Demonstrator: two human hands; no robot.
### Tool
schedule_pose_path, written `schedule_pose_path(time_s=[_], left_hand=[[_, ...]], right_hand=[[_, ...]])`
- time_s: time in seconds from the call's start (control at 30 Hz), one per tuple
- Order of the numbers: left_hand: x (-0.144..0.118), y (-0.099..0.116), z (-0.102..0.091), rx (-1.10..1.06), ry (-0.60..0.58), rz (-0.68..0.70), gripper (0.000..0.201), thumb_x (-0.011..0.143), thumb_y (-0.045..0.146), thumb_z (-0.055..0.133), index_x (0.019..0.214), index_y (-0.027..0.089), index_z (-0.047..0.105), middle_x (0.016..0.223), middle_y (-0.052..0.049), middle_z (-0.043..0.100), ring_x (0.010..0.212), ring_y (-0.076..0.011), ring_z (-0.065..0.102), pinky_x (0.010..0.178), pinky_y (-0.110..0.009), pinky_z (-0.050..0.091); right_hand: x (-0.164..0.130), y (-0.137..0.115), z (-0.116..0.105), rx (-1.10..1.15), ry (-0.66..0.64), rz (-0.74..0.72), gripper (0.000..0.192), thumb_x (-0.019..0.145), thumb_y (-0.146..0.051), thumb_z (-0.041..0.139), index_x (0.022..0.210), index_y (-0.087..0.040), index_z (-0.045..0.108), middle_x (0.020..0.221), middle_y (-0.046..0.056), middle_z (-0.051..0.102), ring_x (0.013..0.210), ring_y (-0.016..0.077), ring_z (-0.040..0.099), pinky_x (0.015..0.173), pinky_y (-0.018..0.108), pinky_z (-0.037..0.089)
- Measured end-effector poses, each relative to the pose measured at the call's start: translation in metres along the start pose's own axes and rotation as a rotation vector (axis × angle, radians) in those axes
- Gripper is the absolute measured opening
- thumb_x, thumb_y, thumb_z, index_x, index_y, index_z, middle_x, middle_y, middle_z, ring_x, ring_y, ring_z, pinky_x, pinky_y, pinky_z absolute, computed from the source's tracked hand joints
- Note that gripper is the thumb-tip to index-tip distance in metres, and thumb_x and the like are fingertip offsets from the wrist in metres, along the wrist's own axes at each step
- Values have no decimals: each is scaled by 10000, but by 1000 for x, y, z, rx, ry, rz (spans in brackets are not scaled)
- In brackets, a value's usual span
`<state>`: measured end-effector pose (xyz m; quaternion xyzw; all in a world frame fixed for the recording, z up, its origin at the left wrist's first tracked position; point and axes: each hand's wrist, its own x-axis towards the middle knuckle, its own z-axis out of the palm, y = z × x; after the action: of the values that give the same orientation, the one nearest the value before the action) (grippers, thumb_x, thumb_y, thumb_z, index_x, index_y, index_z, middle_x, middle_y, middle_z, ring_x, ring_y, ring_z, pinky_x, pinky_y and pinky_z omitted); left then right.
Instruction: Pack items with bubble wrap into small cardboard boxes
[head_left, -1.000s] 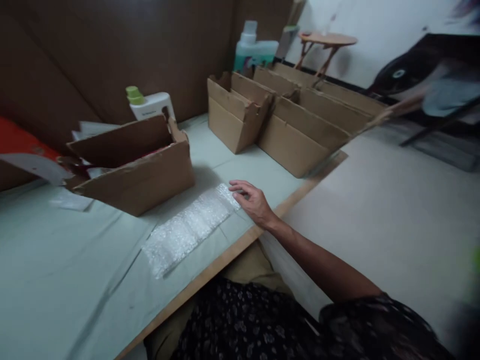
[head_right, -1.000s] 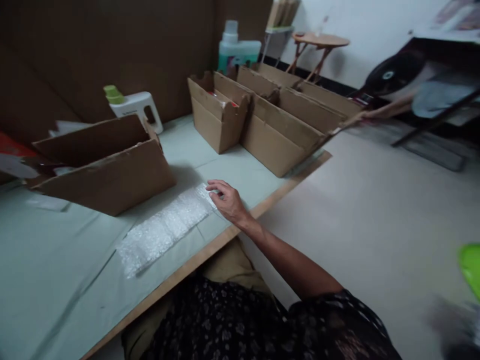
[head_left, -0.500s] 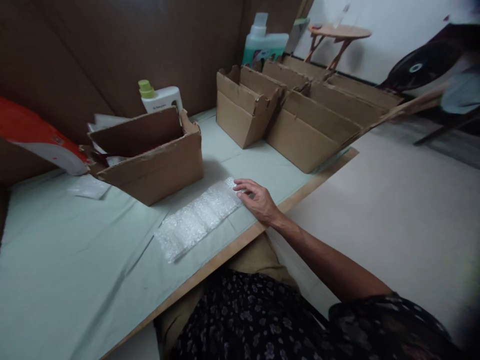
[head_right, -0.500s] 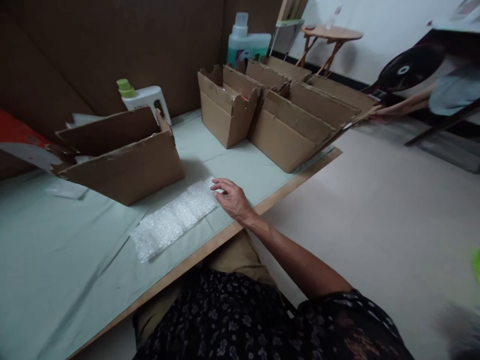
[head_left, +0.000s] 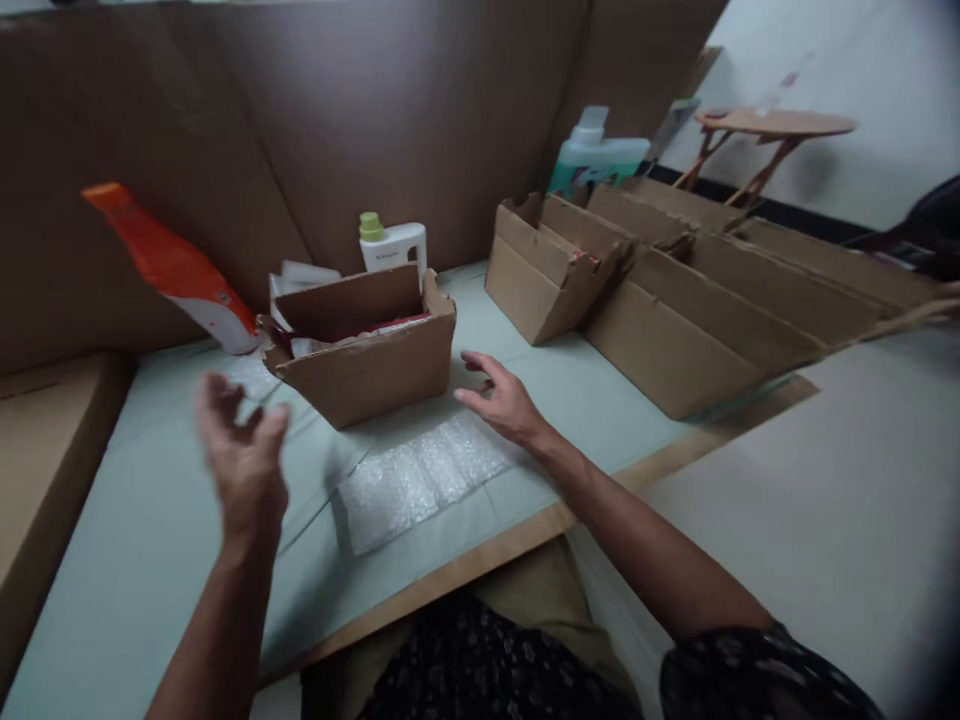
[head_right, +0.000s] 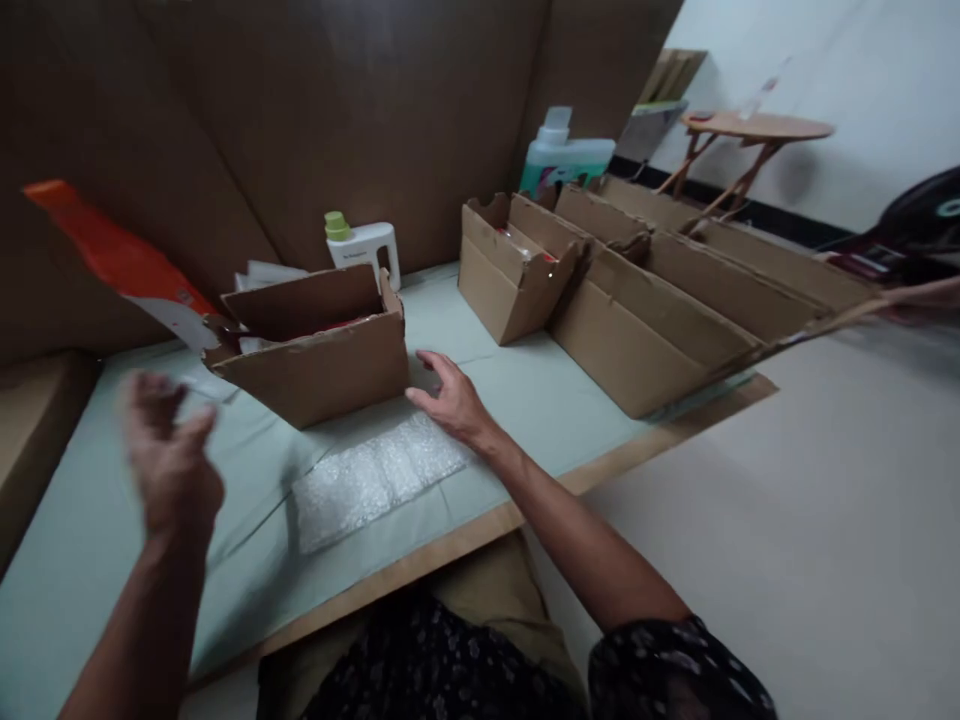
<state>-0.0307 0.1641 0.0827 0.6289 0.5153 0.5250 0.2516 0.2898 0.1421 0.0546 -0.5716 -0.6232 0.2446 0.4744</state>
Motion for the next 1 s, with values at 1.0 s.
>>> schedule_pose_path(time_s=[1.0], left_hand=[[-54,8,21,365,-796,-175,279,822,376,563,1030,217,657,871,-52,713,806,-246,648,737,-349,471]], right_hand=[[-91,19,-48,-264,-153,-78,112,859,-322,625,783,-254,580,1145,88,721,1060,279,654,921,454,480]])
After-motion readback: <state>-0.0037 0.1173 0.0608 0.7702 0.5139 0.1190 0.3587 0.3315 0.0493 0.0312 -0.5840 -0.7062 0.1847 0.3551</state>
